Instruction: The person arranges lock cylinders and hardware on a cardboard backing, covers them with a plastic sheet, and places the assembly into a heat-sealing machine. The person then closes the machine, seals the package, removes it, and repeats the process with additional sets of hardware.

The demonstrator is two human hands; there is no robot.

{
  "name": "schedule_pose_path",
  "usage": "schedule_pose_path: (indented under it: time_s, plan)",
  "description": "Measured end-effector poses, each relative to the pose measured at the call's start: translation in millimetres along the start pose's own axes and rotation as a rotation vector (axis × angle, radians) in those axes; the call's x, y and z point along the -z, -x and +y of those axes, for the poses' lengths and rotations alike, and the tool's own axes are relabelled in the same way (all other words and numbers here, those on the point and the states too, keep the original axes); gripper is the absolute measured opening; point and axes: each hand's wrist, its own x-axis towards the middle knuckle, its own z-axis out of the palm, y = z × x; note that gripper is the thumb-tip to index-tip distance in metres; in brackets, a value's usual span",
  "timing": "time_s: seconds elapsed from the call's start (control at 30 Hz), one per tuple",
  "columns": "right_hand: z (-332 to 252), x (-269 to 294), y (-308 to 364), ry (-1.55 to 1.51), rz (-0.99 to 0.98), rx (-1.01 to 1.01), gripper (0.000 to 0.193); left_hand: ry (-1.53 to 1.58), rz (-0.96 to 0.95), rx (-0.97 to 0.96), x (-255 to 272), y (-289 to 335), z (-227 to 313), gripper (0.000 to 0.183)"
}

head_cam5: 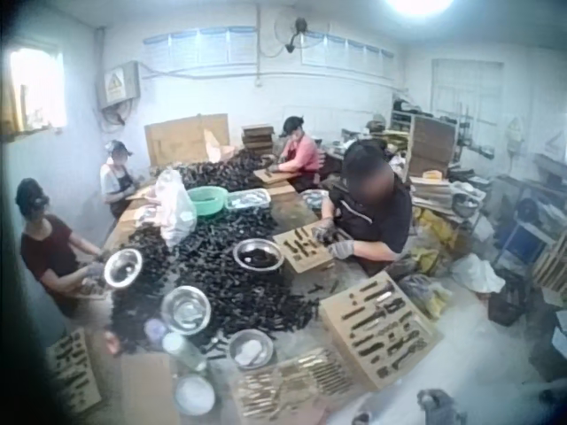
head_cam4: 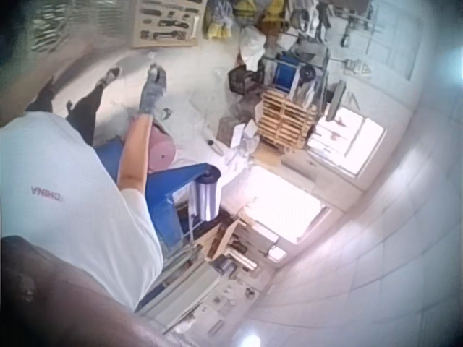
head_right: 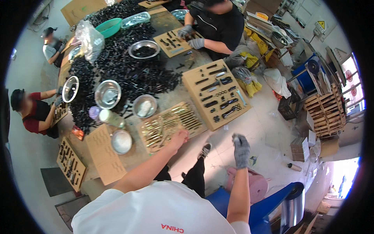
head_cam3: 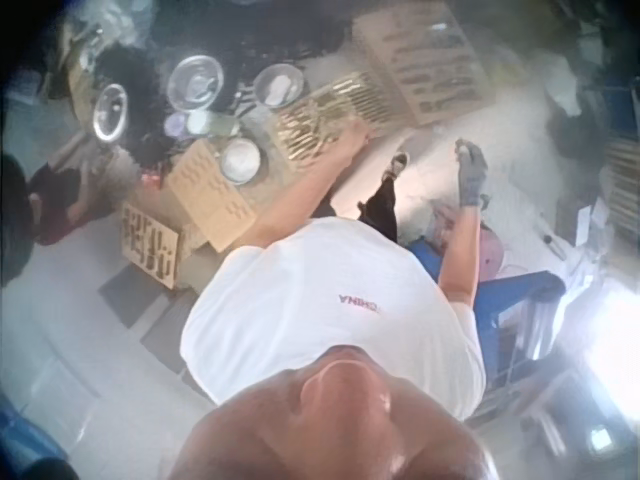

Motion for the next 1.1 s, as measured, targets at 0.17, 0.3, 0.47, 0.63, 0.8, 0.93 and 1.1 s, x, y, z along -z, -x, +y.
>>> schedule_pose_path:
  time_s: [0.17, 0.3, 0.47, 0.63, 0.8, 0.93, 1.1]
  plan:
    - [26, 19, -245, 0.312, -0.044, 0.102, 0.022, 0.145, 0.425, -0.06, -92, -87, -5, 0.024]
    - [55, -14, -389, 0.509, -0.073, 0.251, 0.03, 0.215, 0.723, -0.024, -146, -124, 4, 0.028]
    - [85, -56, -465, 0.308, -0.338, 0.049, 0.03, 0.143, 0.865, -0.017, -172, -133, 19, 0.029]
    - [82, -60, -472, 0.035, -0.491, -0.105, 0.028, 0.21, 0.883, -0.071, -184, -134, 29, 0.031]
    - [70, -57, -461, -0.077, -0.468, -0.144, 0.028, 0.019, 0.93, -0.1, -186, -133, 29, 0.034]
    - [68, -52, -446, -0.138, -0.431, -0.142, 0.027, -0.001, 0.929, -0.123, -177, -124, 31, 0.034]
    - [66, -31, -399, -0.172, -0.318, -0.064, 0.024, -0.159, 0.852, -0.181, -150, -88, 47, 0.03]
